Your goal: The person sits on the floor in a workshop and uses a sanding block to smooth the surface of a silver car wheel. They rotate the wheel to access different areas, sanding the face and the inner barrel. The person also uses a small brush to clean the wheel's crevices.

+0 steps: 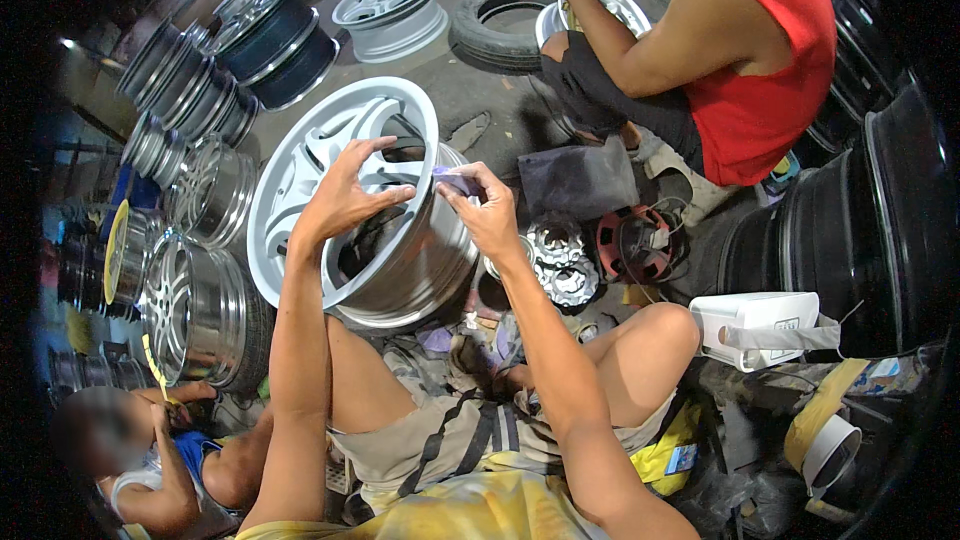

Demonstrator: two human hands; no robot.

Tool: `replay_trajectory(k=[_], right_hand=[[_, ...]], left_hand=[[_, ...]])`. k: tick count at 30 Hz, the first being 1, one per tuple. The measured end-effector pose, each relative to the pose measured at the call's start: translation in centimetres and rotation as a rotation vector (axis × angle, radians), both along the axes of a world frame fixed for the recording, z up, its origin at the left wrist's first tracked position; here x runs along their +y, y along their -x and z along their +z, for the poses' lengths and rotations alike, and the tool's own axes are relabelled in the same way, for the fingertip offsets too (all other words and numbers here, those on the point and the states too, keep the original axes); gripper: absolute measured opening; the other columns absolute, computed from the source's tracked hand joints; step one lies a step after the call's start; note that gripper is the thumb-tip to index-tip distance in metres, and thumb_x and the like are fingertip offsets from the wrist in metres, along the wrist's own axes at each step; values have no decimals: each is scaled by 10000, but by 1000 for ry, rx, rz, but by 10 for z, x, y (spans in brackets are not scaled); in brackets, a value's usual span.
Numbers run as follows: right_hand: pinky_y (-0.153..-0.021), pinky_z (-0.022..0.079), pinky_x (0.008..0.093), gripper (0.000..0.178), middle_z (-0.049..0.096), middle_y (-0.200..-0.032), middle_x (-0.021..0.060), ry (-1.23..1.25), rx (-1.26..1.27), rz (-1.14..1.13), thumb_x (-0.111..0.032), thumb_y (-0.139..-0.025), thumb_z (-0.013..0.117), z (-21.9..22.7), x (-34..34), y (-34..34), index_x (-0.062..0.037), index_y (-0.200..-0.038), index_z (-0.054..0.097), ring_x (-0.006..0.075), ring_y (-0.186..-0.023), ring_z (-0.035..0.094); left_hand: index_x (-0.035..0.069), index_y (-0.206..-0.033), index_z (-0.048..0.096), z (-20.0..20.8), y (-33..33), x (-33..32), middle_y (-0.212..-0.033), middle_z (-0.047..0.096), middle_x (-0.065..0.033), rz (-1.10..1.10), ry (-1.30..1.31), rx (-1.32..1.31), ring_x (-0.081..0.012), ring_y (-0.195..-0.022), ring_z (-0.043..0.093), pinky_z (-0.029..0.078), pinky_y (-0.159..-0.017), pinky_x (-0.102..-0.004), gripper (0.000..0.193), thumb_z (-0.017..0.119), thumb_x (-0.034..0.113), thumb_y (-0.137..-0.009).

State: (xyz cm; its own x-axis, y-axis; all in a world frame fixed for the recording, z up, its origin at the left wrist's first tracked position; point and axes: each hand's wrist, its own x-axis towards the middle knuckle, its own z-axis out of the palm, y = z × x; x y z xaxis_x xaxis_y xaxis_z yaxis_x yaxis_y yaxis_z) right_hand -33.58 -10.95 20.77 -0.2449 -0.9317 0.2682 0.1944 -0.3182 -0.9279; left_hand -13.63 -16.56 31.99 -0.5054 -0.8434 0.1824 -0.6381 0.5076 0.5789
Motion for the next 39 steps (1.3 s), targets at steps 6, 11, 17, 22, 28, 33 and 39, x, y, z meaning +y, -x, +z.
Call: replay_trajectory(k=[6,11,17,22,28,33,39], right_hand=[[-811,511,287,151,676,-977,63,163,271,-111,8,-876,729,-19,-3,2,-10,-1025,722,152,-899,644],[-819,513,314,171,675,-992,89,126,286,-211,-48,-876,757,5,4,0,1,-1036,724,197,-919,657],[-805,508,310,185,670,-976,94,105,390,-241,-94,-872,781,-21,3,1,0,-1024,735,180,-901,648],[-813,497,262,184,664,-900,-9,14,-83,-253,-118,-901,785,5,7,-10,-6,-1030,719,75,-829,606],[-798,491,253,191,676,-872,-16,-84,0,14,-177,-933,764,-6,-12,0,-8,-1010,722,66,-814,598],[-787,503,306,168,672,-919,62,84,253,-119,-135,-912,743,-1,-12,-1,-6,-1015,712,153,-841,636],[-830,515,369,152,661,-975,128,167,390,-244,-83,-901,708,2,-6,-7,8,-1022,695,282,-933,662]], left_hand=[[22,-1345,624,1,-3,-1,-1288,604,-206,11,6,-53,-357,-1231,571,470,-1040,-416,745,894,405,-766],[15,-1342,627,2,-6,0,-1264,609,-213,24,-17,-71,-364,-1218,575,468,-1038,-423,739,884,412,-774],[22,-1318,655,-7,-7,-4,-1249,618,-204,27,4,-80,-353,-1171,597,482,-991,-417,716,885,421,-770],[25,-1292,672,-4,-6,-1,-1228,628,-201,24,-87,-52,-348,-1157,607,494,-970,-407,692,886,424,-769],[23,-1257,696,-7,-8,-6,-1218,633,-192,10,10,-85,-345,-1148,614,498,-968,-405,662,886,427,-768],[29,-1222,715,-4,-5,-1,-1224,642,-178,21,-41,-84,-338,-1156,621,496,-987,-404,615,878,423,-779],[44,-1219,719,-6,-6,-1,-1242,648,-166,24,-30,-117,-331,-1171,627,495,-1001,-402,594,870,426,-790]])
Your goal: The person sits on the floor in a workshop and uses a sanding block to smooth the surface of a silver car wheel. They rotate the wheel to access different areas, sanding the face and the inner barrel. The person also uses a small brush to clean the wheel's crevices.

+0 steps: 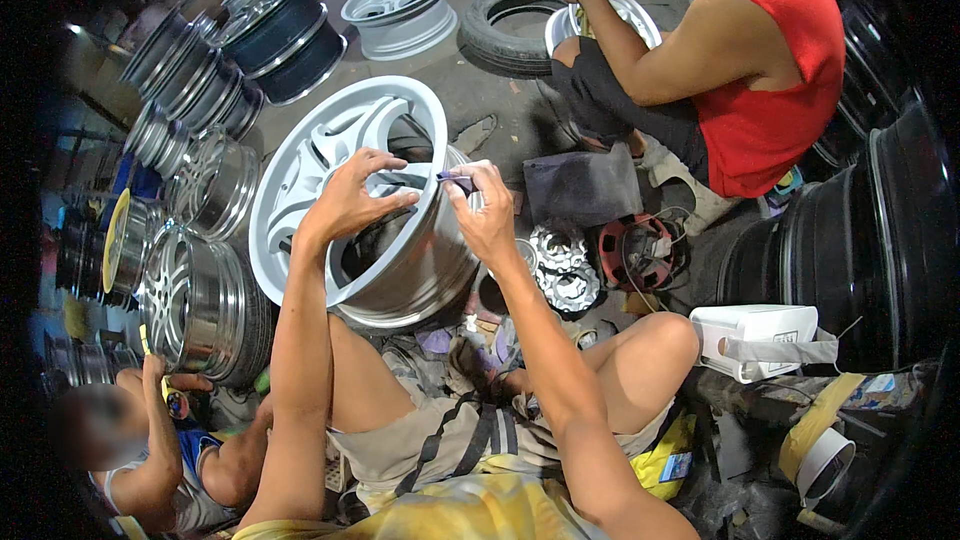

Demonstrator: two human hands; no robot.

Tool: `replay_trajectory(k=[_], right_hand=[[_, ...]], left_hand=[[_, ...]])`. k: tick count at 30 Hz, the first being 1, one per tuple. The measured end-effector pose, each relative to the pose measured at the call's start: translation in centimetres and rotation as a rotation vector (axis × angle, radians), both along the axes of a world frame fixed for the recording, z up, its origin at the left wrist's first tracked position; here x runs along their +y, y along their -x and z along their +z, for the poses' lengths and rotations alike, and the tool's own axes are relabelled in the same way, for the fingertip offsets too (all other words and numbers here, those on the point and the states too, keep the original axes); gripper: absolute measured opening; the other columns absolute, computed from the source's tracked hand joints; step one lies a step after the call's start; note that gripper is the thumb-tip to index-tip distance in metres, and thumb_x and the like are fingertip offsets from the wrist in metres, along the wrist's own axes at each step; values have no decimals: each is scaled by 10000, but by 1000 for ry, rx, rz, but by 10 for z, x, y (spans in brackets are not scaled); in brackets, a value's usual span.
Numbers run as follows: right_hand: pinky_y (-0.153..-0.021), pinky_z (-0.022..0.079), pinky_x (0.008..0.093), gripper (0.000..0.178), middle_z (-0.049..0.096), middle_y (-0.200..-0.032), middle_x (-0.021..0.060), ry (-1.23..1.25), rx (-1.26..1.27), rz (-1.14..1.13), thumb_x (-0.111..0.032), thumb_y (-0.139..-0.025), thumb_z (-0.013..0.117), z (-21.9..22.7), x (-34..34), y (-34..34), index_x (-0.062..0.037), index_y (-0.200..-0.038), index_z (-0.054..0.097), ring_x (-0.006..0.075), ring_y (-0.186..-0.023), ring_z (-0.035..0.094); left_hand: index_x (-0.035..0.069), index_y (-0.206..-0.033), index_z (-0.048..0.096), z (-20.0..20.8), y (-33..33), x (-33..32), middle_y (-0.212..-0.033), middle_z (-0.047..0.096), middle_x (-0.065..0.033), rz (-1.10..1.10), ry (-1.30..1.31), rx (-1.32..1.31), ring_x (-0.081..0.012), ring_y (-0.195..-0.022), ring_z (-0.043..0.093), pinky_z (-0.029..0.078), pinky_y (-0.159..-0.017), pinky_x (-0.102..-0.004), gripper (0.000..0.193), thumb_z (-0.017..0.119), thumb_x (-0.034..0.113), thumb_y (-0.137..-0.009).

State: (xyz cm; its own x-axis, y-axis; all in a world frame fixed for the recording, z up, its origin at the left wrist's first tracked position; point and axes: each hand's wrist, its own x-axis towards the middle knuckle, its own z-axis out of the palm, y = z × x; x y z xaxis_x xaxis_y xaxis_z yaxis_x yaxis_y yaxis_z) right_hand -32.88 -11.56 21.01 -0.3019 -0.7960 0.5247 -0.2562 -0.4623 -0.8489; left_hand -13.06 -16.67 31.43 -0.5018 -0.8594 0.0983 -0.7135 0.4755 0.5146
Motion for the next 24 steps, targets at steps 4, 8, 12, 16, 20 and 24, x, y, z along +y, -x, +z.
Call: replay_trajectory(k=[4,8,12,16,20,24], right_hand=[[-830,520,383,128,671,-986,135,86,83,26,-43,-900,695,13,-5,-2,12,-1016,692,279,-928,664],[-836,513,389,122,666,-980,144,3,13,40,-33,-899,691,5,-3,4,10,-1013,691,302,-941,655],[-828,525,382,124,664,-969,141,118,100,8,-22,-898,678,18,-11,-7,4,-1017,701,297,-924,667],[-824,516,388,148,642,-975,143,22,61,-49,-32,-899,678,-30,1,5,10,-1042,677,295,-924,659],[-814,508,368,157,633,-968,128,-27,-8,5,-56,-918,693,-16,1,5,4,-1062,674,282,-884,646],[-826,499,350,169,634,-986,122,-6,-25,63,-111,-933,711,-1,-2,1,4,-1049,669,275,-912,644]], left_hand=[[32,-1205,726,-4,-1,2,-1235,643,-185,-1,-37,31,-335,-1157,626,500,-980,-400,598,874,434,-787],[16,-1197,727,-4,-1,-1,-1202,637,-193,-4,-29,58,-332,-1119,625,511,-937,-404,615,879,441,-780],[28,-1206,728,-8,-1,0,-1183,640,-180,-18,-34,43,-323,-1101,626,516,-915,-393,622,885,445,-771],[40,-1151,735,-3,1,-2,-1167,643,-169,-23,-1,60,-327,-1099,625,511,-928,-397,578,898,428,-754],[78,-1100,739,7,4,-1,-1152,665,-135,-43,20,13,-291,-1070,637,512,-891,-397,494,903,389,-753],[77,-1067,740,0,6,4,-1105,656,-140,-41,4,-2,-300,-1053,628,505,-899,-391,483,905,393,-742]])
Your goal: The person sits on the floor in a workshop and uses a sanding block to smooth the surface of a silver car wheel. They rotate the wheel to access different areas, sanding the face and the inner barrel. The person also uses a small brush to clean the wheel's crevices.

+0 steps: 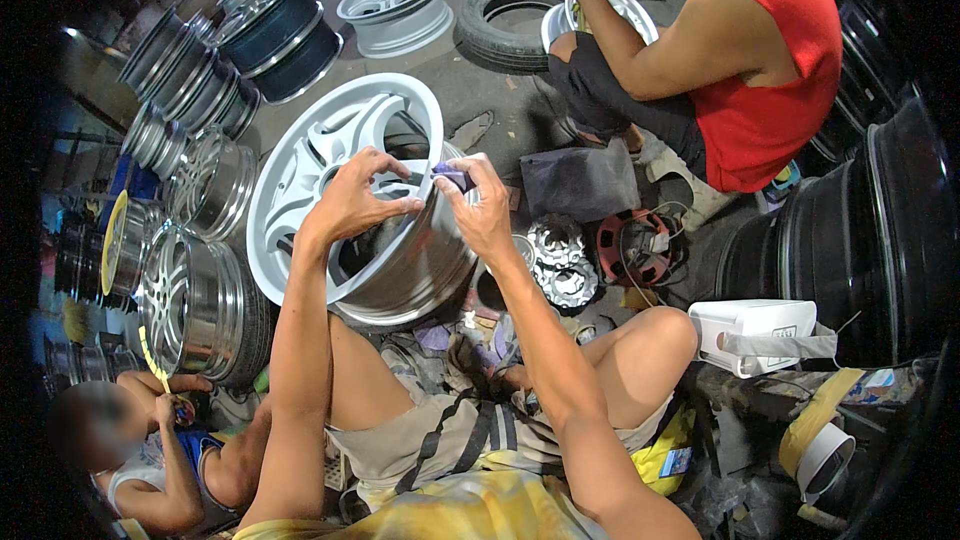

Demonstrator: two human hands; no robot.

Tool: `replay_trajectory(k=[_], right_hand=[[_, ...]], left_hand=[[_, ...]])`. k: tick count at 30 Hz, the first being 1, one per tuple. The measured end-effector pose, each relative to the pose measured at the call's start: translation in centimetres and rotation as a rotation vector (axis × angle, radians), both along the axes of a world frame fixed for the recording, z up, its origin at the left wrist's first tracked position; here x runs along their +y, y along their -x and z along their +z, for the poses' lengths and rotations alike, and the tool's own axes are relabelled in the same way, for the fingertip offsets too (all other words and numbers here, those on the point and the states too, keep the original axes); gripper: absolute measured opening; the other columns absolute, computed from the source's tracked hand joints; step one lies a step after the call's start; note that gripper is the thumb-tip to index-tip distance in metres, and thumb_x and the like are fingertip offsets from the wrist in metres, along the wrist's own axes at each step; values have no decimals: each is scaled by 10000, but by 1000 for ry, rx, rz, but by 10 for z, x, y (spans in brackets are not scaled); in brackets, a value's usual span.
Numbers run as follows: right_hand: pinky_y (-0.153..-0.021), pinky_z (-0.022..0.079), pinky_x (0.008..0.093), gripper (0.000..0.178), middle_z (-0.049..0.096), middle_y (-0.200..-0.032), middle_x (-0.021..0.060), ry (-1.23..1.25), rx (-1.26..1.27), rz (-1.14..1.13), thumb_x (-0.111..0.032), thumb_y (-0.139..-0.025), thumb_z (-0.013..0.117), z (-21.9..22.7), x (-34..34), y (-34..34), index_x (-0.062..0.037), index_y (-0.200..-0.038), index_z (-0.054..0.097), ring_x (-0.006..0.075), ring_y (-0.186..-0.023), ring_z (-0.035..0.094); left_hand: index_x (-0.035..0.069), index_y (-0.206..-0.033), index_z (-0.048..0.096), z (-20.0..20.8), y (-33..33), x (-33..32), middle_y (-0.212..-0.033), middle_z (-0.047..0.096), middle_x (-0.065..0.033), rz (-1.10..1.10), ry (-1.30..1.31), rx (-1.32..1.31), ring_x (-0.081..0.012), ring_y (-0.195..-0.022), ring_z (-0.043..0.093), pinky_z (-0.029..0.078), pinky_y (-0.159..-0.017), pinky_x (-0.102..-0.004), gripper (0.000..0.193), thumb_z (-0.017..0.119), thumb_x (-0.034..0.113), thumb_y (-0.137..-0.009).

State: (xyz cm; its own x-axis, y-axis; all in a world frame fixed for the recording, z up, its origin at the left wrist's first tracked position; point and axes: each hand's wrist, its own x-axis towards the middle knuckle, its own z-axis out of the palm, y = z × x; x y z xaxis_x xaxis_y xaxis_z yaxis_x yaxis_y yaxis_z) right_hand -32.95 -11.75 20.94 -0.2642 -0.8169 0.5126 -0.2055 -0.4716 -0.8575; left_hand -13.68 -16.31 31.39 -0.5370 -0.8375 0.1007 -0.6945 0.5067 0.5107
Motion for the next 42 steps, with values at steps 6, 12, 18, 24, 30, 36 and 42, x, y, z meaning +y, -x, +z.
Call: replay_trajectory(k=[6,12,18,24,30,36,42], right_hand=[[-922,471,391,152,626,-1044,123,-11,99,-49,-112,-928,709,-20,-2,4,-20,-1045,682,292,-1033,612],[-919,454,413,152,606,-1023,118,64,82,-114,-123,-926,705,7,-6,-7,-36,-1051,693,303,-1020,573],[-889,466,412,136,613,-1000,120,-2,97,-150,-100,-918,697,-22,1,-1,-28,-1034,700,305,-996,585],[-876,467,420,151,615,-1004,130,81,160,-117,-119,-918,696,8,-6,-9,-16,-1028,693,321,-981,584],[-872,459,428,141,616,-997,128,66,251,-173,-100,-910,702,1,7,13,-20,-1025,693,319,-964,569],[-868,462,445,156,593,-979,145,57,354,-134,-111,-916,698,-9,-3,23,-22,-1045,689,345,-955,573],[-861,514,399,282,654,-1087,148,-181,-91,-87,-175,-934,717,-16,10,2,0,-1138,632,314,-960,654]], left_hand=[[62,-1058,743,1,5,3,-1057,662,-138,-9,-59,3,-308,-999,638,507,-899,-397,483,910,383,-738],[60,-1056,744,7,4,3,-1045,670,-137,-11,-56,-30,-288,-990,644,512,-881,-385,475,909,374,-741],[74,-1069,749,3,2,-1,-1077,668,-126,2,-23,-10,-287,-1021,643,515,-879,-394,474,904,384,-745],[82,-1050,753,4,1,-1,-1067,667,-147,-40,-55,8,-307,-1010,635,512,-879,-402,464,909,387,-737],[31,-996,750,1,1,3,-1025,644,-188,8,-67,23,-351,-997,627,506,-913,-426,506,914,418,-716],[60,-1075,749,2,5,-2,-1067,677,-142,-2,-65,-33,-295,-1004,648,516,-874,-393,520,911,416,-733],[52,-1049,746,6,-2,2,-1059,668,-138,9,-110,-45,-280,-1007,651,522,-894,-390,520,929,410,-719]])
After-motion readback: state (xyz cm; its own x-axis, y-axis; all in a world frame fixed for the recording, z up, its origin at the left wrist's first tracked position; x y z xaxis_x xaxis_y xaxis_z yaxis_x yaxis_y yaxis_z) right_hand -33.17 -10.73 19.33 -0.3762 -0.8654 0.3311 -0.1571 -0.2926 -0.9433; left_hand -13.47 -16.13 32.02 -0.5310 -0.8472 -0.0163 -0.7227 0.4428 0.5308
